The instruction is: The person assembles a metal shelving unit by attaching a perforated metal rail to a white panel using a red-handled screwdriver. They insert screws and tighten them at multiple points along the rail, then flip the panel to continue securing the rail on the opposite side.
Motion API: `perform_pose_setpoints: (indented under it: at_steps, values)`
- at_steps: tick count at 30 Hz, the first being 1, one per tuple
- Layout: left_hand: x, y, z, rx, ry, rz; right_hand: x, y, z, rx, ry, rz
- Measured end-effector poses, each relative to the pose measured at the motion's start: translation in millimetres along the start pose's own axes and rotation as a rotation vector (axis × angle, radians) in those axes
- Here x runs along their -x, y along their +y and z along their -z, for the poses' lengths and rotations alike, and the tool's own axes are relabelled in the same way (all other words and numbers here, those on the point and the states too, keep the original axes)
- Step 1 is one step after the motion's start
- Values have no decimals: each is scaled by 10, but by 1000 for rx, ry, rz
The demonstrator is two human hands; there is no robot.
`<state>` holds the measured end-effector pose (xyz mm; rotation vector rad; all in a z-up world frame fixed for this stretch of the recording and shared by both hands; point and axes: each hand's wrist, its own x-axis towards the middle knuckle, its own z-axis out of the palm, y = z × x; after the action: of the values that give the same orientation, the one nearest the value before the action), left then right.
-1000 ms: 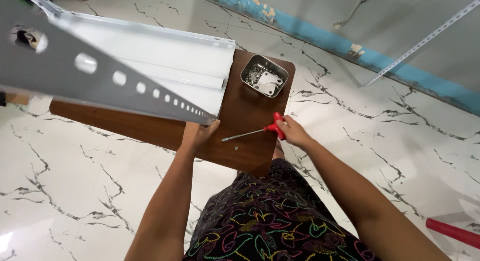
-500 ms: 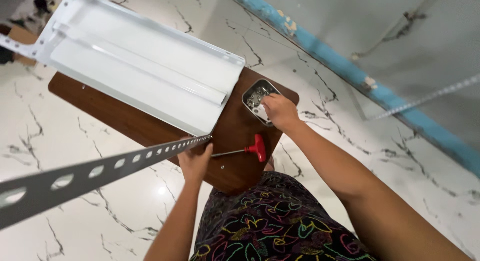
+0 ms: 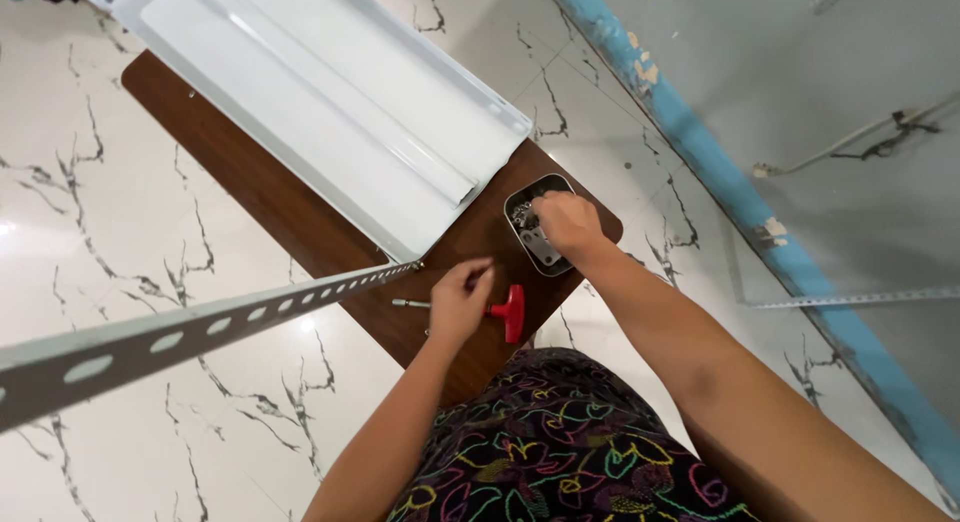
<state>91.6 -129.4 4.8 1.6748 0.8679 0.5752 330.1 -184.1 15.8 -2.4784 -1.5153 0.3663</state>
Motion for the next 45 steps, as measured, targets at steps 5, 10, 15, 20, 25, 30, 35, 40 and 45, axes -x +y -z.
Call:
perform_pose_setpoints:
  at_steps: [5,10,15,20,25,30,35,40,45]
  values:
    - [-293,267,-273,23,24,-136,39,-107,31,-730,71,-134]
    - [-358,407,-251,-25,-12,-75,232,-100,-35,-1113,-104,-156]
    - [-352,298,-140,-24,-92,-106,234,-54,-19,-1072,-300,-10]
    - [-175,-47,47,38,-186,46,266,-198,38,-969,-517,-16]
    - [109,-543,760,309,-246,401,205,-233,256,-758,-197,-19]
    - [45,-745,1963,390,5,265,88,5,531,-446,62,-98]
    - [-851,-530,2049,-17,27,215,-92,101,456,-30,104,142]
    - [-1555,-351,1516,-319,-397,138,-187,82,269,314,-28,262]
    - [-1780,-347,1141,-422,-664,196,-193,32,111,442,39,328]
